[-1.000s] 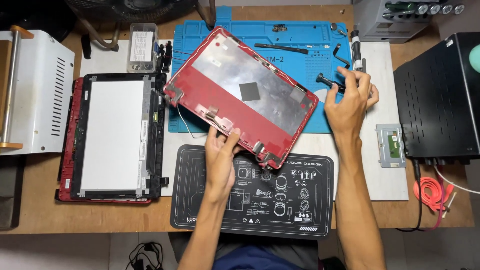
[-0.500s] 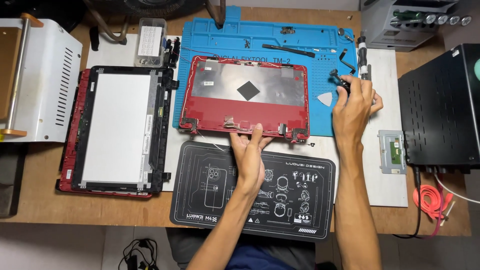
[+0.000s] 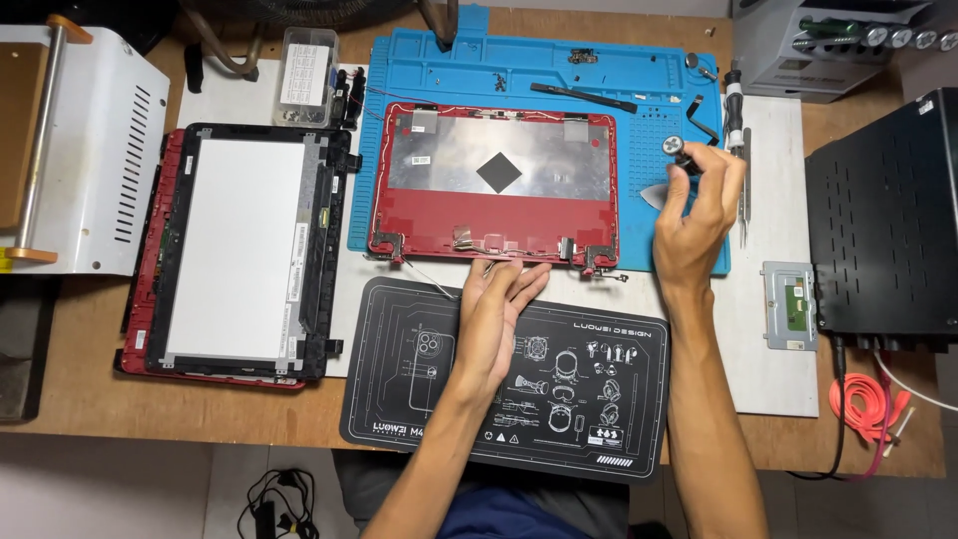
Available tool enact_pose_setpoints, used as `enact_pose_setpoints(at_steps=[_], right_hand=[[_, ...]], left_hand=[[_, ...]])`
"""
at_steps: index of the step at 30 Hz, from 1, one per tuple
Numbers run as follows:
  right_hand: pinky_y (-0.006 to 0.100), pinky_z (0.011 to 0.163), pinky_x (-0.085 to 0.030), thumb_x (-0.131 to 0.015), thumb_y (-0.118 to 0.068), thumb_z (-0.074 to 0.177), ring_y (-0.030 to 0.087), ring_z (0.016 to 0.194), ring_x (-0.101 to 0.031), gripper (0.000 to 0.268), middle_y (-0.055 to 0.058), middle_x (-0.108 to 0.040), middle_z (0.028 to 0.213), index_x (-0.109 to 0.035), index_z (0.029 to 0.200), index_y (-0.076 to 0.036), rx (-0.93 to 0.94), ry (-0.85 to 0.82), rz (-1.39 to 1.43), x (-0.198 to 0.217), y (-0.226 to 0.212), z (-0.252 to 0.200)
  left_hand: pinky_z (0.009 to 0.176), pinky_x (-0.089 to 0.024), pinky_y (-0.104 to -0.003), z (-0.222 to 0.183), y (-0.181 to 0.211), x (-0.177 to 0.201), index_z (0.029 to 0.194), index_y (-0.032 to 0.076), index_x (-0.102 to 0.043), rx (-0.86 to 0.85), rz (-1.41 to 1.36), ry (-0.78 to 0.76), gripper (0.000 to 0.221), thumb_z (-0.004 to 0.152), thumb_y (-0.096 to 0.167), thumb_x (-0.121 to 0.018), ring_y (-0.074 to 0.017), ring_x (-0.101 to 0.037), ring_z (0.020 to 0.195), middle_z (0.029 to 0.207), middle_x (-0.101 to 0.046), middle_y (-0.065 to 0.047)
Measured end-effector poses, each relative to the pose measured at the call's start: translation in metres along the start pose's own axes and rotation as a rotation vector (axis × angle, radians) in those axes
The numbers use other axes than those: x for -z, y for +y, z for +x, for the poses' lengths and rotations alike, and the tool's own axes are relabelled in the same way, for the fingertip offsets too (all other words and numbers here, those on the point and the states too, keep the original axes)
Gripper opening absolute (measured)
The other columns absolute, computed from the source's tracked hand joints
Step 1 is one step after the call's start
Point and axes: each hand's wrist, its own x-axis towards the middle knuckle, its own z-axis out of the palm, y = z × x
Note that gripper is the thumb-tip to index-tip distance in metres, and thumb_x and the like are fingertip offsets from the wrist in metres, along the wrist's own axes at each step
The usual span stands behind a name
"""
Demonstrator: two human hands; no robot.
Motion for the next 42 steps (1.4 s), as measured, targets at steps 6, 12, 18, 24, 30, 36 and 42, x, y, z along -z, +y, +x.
enact_pose_setpoints(at_steps=[6, 12, 18, 24, 30, 36, 42], right_hand=[[0.047, 0.095, -0.059, -0.055, -0.001, 0.111, 0.035, 0.104, -0.071, 0.018, 0.018, -0.055, 0.114, -0.046, 0.127, 0.001, -0.136, -0.005, 0.405, -0.019, -0.003, -0.011], [0.029, 0.091, -0.064, -0.046, -0.011, 0.112, 0.025, 0.103, -0.074, 0.024, 0.016, -0.059, 0.123, -0.033, 0.132, -0.009, -0.395, -0.038, 0.683, -0.014, -0.013, -0.009], [0.031, 0.091, -0.064, -0.05, -0.013, 0.111, 0.025, 0.104, -0.073, 0.03, 0.016, -0.061, 0.122, -0.033, 0.135, -0.009, -0.418, -0.108, 0.693, 0.001, -0.02, -0.014], [0.041, 0.086, -0.065, -0.055, 0.005, 0.107, 0.032, 0.094, -0.074, 0.059, 0.024, -0.061, 0.115, -0.018, 0.15, -0.011, -0.215, -0.078, 0.616, 0.0, -0.006, -0.04], [0.039, 0.077, -0.065, -0.064, 0.008, 0.1, 0.034, 0.088, -0.076, 0.051, 0.023, -0.067, 0.11, -0.032, 0.139, -0.001, -0.08, -0.102, 0.48, -0.002, 0.004, -0.045], [0.037, 0.074, -0.063, -0.064, 0.009, 0.099, 0.033, 0.087, -0.076, 0.049, 0.024, -0.069, 0.11, -0.032, 0.136, 0.001, -0.047, -0.118, 0.473, -0.004, 0.008, -0.046], [0.04, 0.071, -0.063, -0.065, 0.01, 0.098, 0.035, 0.084, -0.076, 0.048, 0.025, -0.069, 0.108, -0.034, 0.134, 0.005, -0.026, -0.142, 0.432, -0.003, 0.002, -0.044]], left_hand=[[0.11, -0.038, -0.058, -0.055, 0.051, -0.024, 0.152, -0.017, -0.021, -0.021, 0.097, -0.07, 0.07, 0.096, 0.006, -0.056, -0.0511, -0.048, 0.134, 0.14, -0.043, -0.041], [0.105, -0.047, -0.05, -0.061, 0.047, -0.019, 0.155, -0.014, -0.015, -0.036, 0.226, -0.102, 0.076, 0.096, 0.009, -0.056, -0.0402, -0.059, 0.122, 0.138, -0.049, -0.034], [0.062, -0.053, -0.031, -0.034, 0.04, -0.01, 0.12, -0.001, -0.057, -0.247, 0.457, -0.114, 0.023, 0.099, 0.009, -0.056, -0.0198, -0.063, 0.066, 0.089, -0.06, -0.016], [0.056, -0.047, -0.027, 0.042, 0.024, -0.051, 0.104, 0.01, -0.071, -0.678, 0.96, -0.377, 0.013, 0.097, 0.009, -0.059, -0.0145, -0.056, 0.058, 0.072, -0.061, -0.006], [0.058, -0.05, -0.027, 0.125, 0.011, -0.079, 0.101, 0.016, -0.071, -0.767, 1.014, -0.574, 0.012, 0.096, 0.012, -0.061, -0.0099, -0.055, 0.055, 0.074, -0.064, 0.0], [0.063, -0.052, -0.037, 0.132, 0.008, -0.075, 0.102, 0.01, -0.071, -0.743, 1.066, -0.64, 0.012, 0.095, 0.008, -0.062, -0.0223, -0.062, 0.064, 0.084, -0.068, -0.011], [0.07, -0.054, -0.034, 0.118, 0.019, -0.063, 0.107, 0.01, -0.071, -0.673, 1.045, -0.662, 0.015, 0.094, 0.006, -0.063, -0.0194, -0.063, 0.075, 0.085, -0.064, -0.009]])
